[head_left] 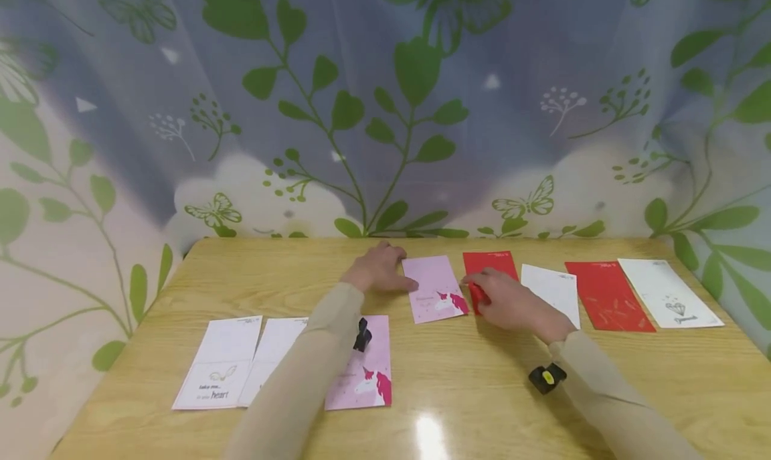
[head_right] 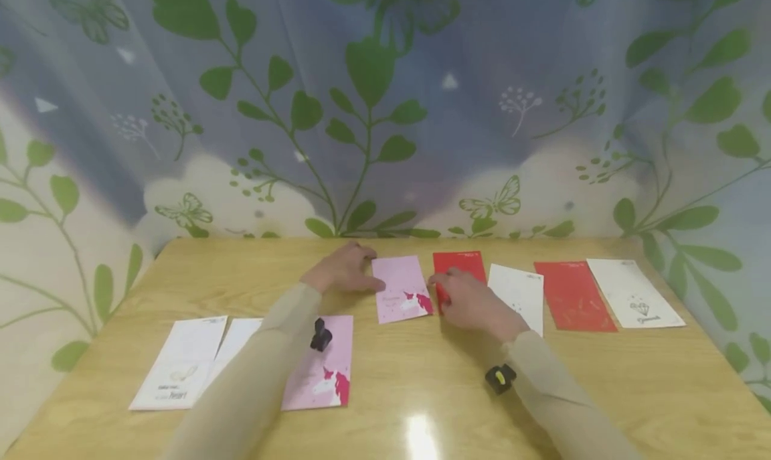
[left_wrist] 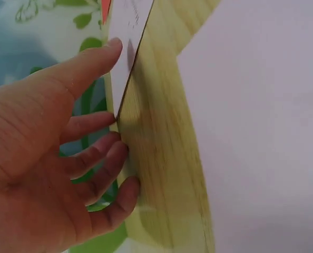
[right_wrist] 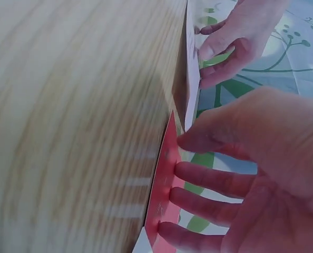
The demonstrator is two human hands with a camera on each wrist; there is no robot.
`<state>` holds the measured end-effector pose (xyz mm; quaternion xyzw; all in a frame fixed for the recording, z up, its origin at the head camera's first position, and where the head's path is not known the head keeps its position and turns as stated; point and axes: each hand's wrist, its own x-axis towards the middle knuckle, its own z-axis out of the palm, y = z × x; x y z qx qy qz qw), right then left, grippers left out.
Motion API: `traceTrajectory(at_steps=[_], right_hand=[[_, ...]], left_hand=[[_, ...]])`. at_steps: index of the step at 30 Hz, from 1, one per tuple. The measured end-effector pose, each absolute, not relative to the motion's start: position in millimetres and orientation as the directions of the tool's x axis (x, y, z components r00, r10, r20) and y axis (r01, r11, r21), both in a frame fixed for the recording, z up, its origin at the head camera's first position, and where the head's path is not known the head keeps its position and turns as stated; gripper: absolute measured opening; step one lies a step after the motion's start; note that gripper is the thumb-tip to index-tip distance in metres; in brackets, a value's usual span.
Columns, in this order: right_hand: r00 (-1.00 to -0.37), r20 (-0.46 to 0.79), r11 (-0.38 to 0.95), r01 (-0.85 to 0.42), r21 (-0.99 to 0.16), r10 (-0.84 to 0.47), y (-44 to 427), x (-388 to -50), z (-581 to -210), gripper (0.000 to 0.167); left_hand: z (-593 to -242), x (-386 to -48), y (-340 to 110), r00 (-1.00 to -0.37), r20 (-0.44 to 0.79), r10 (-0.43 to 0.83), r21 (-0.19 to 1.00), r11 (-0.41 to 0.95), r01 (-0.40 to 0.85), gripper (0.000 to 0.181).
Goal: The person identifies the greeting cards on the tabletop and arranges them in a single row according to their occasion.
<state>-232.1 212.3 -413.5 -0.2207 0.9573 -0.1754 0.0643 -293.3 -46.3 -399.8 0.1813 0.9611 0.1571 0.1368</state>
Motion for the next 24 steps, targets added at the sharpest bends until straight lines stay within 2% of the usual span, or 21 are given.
traceTrajectory(at_steps=[8,14,24], right_hand=[[-0.897,-0.056,0.851,-0.394,-0.348,-0.439,212,-236,-415,0.042],[-0.891,-0.007,0.83,-0.42,-0.368,-0.454,209,-236,-414,0.041],[-0.869,-0.029,0.814,-0.45,-0.369,-0.493,191,-245,-414,0.049]], left_hand=[[-407,-301,-49,-0.902,-0.193,0.386,0.388,0.874,0.292,0.063],[-407,-304,-48,-0.902,-0.202,0.382,0.4,0.873,0.28,0.073],[-404,-310,-48,-0.899,-0.226,0.375,0.415,0.872,0.259,0.068]])
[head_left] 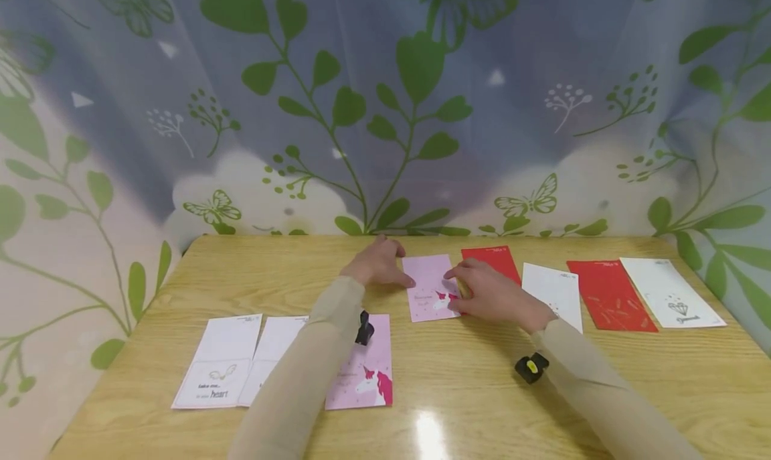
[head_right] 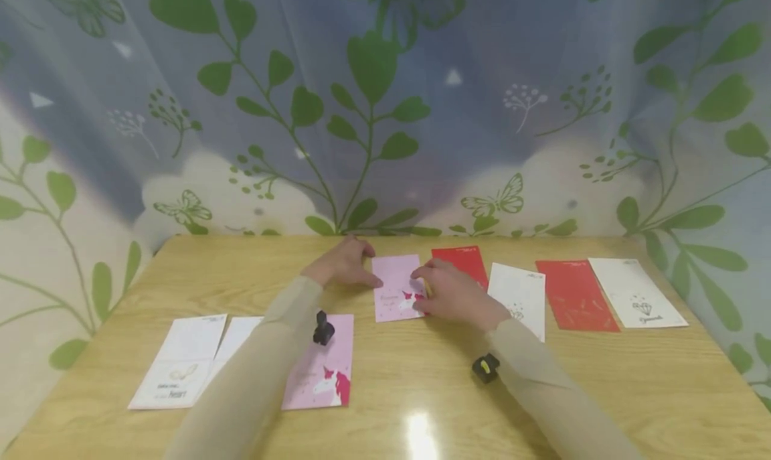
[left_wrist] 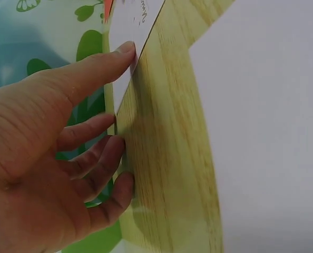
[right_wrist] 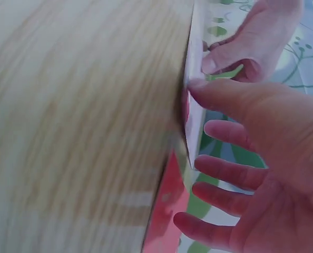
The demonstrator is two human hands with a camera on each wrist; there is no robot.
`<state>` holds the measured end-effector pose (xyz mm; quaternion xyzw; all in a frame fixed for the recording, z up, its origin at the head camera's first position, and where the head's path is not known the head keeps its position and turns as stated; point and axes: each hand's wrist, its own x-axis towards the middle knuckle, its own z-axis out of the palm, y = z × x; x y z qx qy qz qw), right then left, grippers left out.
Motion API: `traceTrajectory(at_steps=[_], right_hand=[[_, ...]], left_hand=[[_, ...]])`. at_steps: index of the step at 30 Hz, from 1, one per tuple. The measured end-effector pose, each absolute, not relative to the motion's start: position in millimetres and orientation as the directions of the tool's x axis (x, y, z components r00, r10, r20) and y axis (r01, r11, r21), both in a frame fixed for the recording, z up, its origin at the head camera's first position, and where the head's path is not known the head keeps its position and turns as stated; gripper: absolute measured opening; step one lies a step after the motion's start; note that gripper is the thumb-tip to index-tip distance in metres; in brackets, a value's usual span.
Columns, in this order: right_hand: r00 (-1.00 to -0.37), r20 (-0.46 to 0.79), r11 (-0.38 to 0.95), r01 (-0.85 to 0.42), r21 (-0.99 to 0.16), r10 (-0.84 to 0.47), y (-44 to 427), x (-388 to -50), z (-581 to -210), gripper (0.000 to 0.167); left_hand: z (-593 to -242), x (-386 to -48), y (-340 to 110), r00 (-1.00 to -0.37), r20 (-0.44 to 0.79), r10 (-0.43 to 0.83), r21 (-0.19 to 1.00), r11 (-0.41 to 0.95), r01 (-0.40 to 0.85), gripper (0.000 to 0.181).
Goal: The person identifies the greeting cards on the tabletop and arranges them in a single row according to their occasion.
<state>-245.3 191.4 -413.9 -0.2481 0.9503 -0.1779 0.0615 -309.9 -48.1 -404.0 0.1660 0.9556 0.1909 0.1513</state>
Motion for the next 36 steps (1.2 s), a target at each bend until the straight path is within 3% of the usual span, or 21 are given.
traceTrajectory(at_steps=[6,12,17,26,31,36], right_hand=[[-0.866,-0.051,0.813,-0.444,-0.376,-0.497,185.5,-246.9,-415.9,0.054],[-0.86,-0.038,0.806,-0.461,-0.37,-0.509,185.5,-246.7,-416.0,0.053],[-0.859,-0.054,0.81,-0.456,-0.369,-0.508,185.5,-245.4,-415.4,0.053],[-0.858,-0.056,0.808,-0.457,-0.371,-0.511,185.5,-245.3,-414.6,0.054],[-0.859,-0.017,0.796,-0.467,-0.384,-0.512,186.4,-244.0,-416.2,0.063],[-0.887,0.054,0.766,-0.426,-0.482,-0.459,189.7,-241.1,-417.6,0.073]], left_hand=[[-402.5,-310.2,-48.8,-0.892,-0.232,0.387,0.427,0.865,0.264,0.061],[-399.5,-308.8,-49.6,-0.881,-0.215,0.422,0.455,0.841,0.292,0.068],[-398.2,-310.4,-48.3,-0.871,-0.199,0.449,0.457,0.829,0.323,0.051],[-404.3,-313.6,-48.2,-0.9,-0.115,0.42,0.734,0.647,0.208,0.03],[-405.8,-313.1,-45.7,-0.905,-0.143,0.4,0.866,0.494,0.081,0.029],[-407.6,-311.8,-47.2,-0.906,-0.161,0.392,0.938,0.345,-0.018,0.031]])
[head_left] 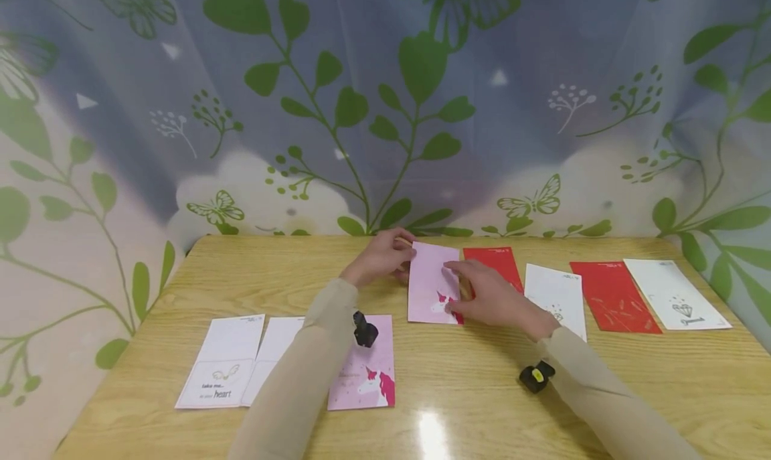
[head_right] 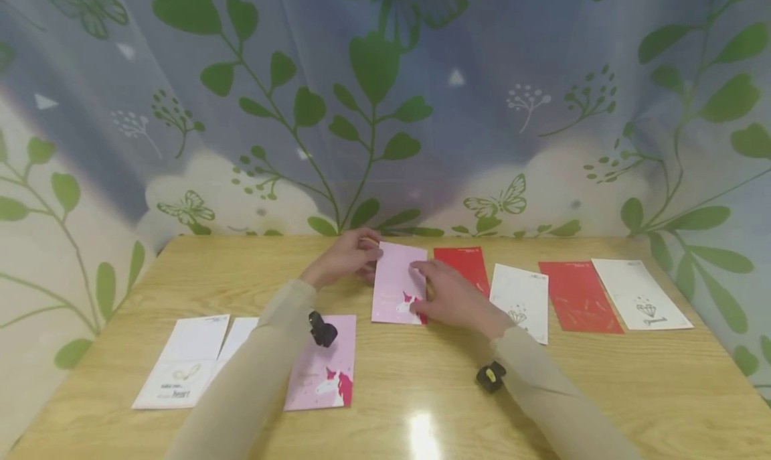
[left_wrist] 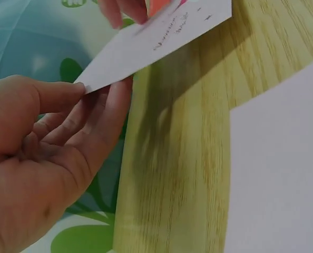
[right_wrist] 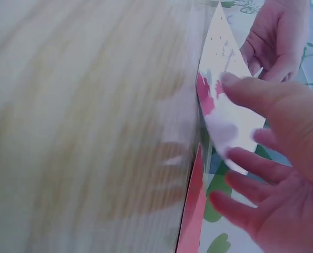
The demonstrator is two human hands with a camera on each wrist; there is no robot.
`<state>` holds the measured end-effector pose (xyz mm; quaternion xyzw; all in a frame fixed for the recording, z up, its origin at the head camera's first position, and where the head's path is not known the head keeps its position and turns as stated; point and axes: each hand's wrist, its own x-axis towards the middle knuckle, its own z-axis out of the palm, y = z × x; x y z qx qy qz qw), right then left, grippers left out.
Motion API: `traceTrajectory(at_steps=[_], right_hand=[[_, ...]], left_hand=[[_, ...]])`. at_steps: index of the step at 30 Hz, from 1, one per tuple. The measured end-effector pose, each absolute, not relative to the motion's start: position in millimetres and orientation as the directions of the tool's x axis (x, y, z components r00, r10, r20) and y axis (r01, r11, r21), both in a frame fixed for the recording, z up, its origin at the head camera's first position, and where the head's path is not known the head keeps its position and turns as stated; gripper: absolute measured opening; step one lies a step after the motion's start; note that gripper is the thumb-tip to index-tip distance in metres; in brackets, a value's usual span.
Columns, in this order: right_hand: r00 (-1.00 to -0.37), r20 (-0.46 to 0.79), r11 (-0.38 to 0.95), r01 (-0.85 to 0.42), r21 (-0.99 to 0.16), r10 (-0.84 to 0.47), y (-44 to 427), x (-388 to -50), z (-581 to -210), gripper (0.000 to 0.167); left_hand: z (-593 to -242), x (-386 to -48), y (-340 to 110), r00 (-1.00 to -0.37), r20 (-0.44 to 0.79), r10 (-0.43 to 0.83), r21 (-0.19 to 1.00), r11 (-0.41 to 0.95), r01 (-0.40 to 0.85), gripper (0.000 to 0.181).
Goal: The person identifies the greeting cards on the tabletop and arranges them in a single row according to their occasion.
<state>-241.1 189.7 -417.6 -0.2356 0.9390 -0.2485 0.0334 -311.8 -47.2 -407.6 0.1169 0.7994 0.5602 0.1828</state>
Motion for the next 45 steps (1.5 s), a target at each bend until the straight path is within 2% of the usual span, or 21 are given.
traceTrajectory(at_steps=[7,12,20,29,45], right_hand=[[-0.934,0.188,0.675,-0.35,-0.65,-0.304,191,-240,-412,0.075],[-0.938,0.242,0.643,-0.346,-0.683,-0.247,190,-240,-410,0.073],[-0.958,0.196,0.587,-0.283,-0.758,-0.208,189,-238,-406,0.073],[-0.962,0.174,0.56,-0.263,-0.786,-0.209,190,-228,-403,0.067],[-0.966,0.151,0.475,-0.236,-0.848,-0.209,186,-207,-405,0.066]], left_hand=[[-405,-306,-52,-0.907,-0.146,0.395,0.977,0.203,-0.069,0.031],[-399,-299,-54,-0.902,-0.143,0.406,0.983,0.161,-0.084,0.029],[-391,-286,-56,-0.904,-0.102,0.416,0.991,0.122,-0.055,0.029],[-391,-270,-58,-0.906,-0.083,0.415,0.993,0.108,-0.042,0.028],[-396,-247,-65,-0.915,-0.081,0.394,0.989,0.145,-0.025,0.022]])
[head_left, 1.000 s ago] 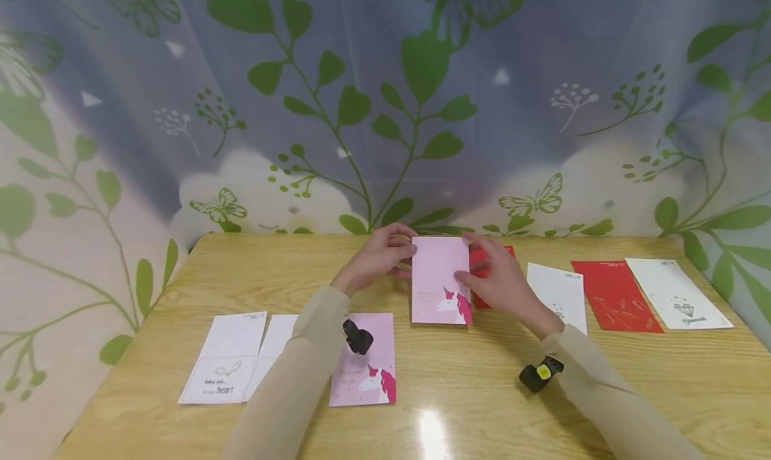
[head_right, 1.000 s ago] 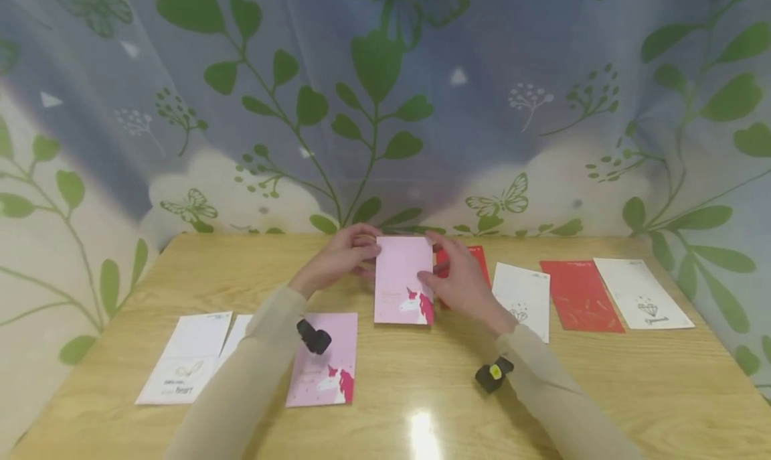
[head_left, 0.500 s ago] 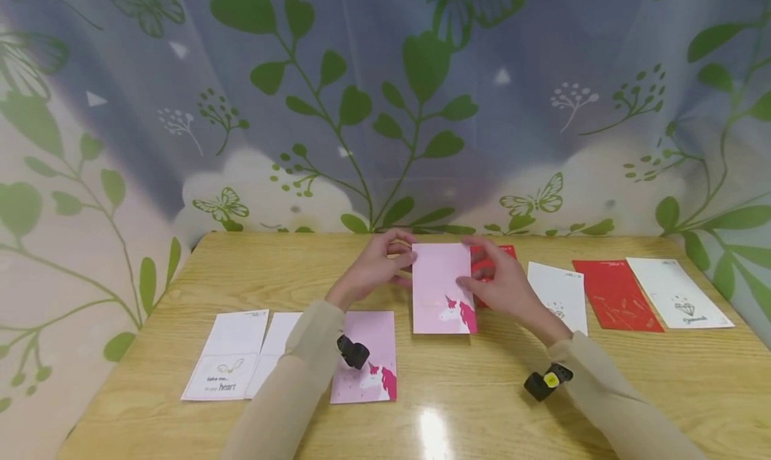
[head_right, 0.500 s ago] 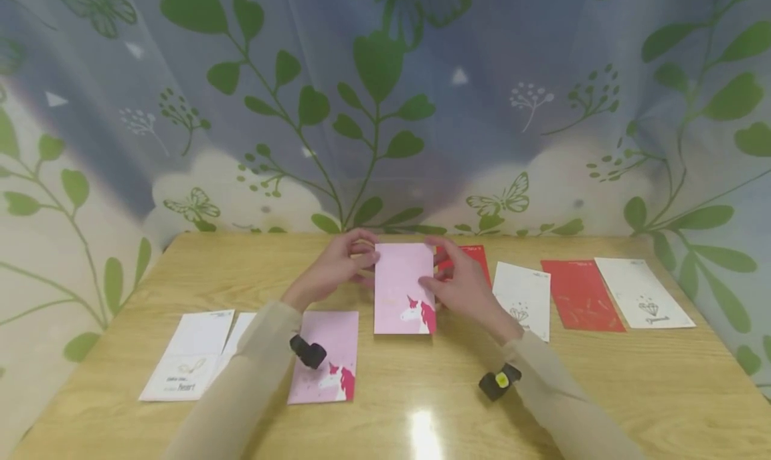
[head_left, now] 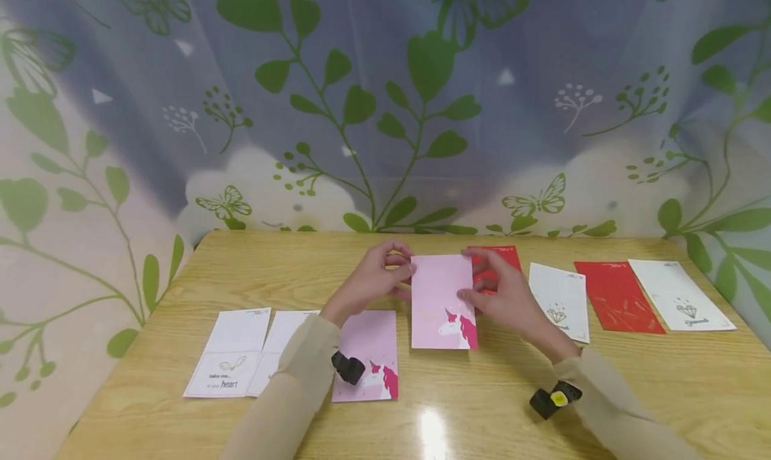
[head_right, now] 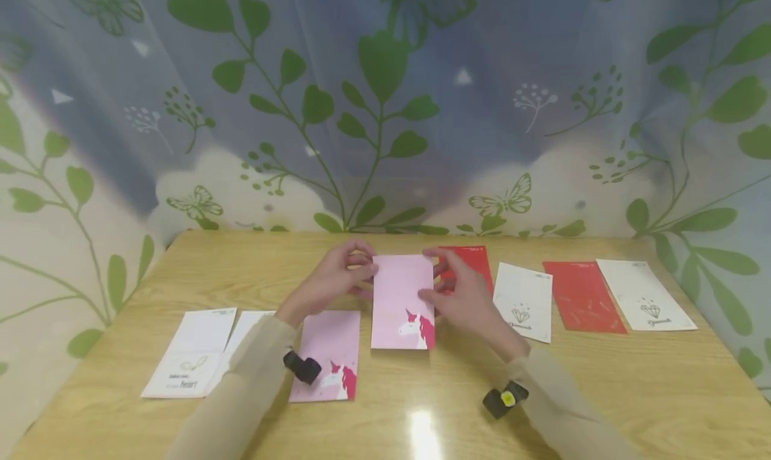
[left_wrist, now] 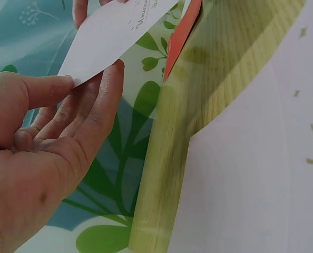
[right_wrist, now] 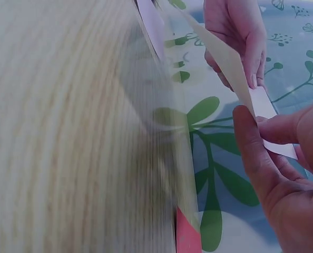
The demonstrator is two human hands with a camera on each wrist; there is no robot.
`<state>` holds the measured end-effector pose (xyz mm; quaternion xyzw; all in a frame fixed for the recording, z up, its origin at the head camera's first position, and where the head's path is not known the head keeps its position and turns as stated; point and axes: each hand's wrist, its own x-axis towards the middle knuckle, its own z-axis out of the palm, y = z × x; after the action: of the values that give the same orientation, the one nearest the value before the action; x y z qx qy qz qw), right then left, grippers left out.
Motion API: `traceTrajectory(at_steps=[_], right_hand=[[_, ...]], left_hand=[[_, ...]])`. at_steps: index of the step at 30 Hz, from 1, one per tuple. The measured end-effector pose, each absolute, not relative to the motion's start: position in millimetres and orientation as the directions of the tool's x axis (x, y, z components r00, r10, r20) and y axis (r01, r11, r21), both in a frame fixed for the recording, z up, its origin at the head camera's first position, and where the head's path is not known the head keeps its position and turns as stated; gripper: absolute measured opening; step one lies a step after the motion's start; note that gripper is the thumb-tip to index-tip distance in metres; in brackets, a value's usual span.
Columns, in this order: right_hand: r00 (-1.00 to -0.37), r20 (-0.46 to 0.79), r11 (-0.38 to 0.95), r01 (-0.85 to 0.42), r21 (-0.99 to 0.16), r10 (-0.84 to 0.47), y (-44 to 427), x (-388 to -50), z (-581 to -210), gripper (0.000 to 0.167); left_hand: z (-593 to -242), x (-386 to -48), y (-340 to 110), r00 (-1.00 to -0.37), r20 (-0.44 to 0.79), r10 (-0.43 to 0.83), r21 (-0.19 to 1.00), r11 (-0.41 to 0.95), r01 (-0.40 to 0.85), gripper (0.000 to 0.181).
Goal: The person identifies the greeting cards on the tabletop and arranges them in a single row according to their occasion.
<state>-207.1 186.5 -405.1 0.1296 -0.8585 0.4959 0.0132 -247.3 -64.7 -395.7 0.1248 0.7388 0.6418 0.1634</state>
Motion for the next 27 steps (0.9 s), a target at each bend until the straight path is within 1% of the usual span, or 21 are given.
traceTrajectory(at_steps=[6,14,17,19,21,24,26,27], right_hand=[[-0.963,0.16,0.475,-0.247,-0.845,-0.216,184,-201,-406,0.065],[-0.956,0.172,0.45,-0.266,-0.853,-0.238,182,-192,-406,0.063],[-0.957,0.158,0.444,-0.254,-0.859,-0.242,182,-189,-408,0.063],[-0.958,0.148,0.442,-0.246,-0.863,-0.244,182,-188,-409,0.063],[-0.958,0.146,0.451,-0.248,-0.858,-0.248,182,-187,-409,0.062],[-0.956,0.141,0.47,-0.25,-0.846,-0.256,182,-185,-410,0.062],[-0.957,0.133,0.484,-0.248,-0.839,-0.259,183,-183,-410,0.062],[-0.958,0.123,0.486,-0.239,-0.841,-0.26,183,-183,-411,0.063]], left_hand=[[-395,-239,-70,-0.916,-0.108,0.385,0.982,0.184,-0.039,0.023],[-397,-231,-75,-0.909,-0.127,0.396,0.983,0.175,-0.061,0.022],[-398,-227,-77,-0.908,-0.107,0.406,0.982,0.187,-0.032,0.023],[-398,-224,-80,-0.907,-0.074,0.415,0.973,0.231,0.026,0.022],[-397,-219,-85,-0.907,-0.023,0.42,0.937,0.326,0.127,0.022],[-394,-211,-93,-0.903,0.023,0.43,0.837,0.485,0.252,0.023],[-393,-205,-98,-0.896,0.022,0.444,0.758,0.577,0.304,0.025],[-393,-202,-100,-0.889,0.002,0.458,0.728,0.609,0.315,0.026]])
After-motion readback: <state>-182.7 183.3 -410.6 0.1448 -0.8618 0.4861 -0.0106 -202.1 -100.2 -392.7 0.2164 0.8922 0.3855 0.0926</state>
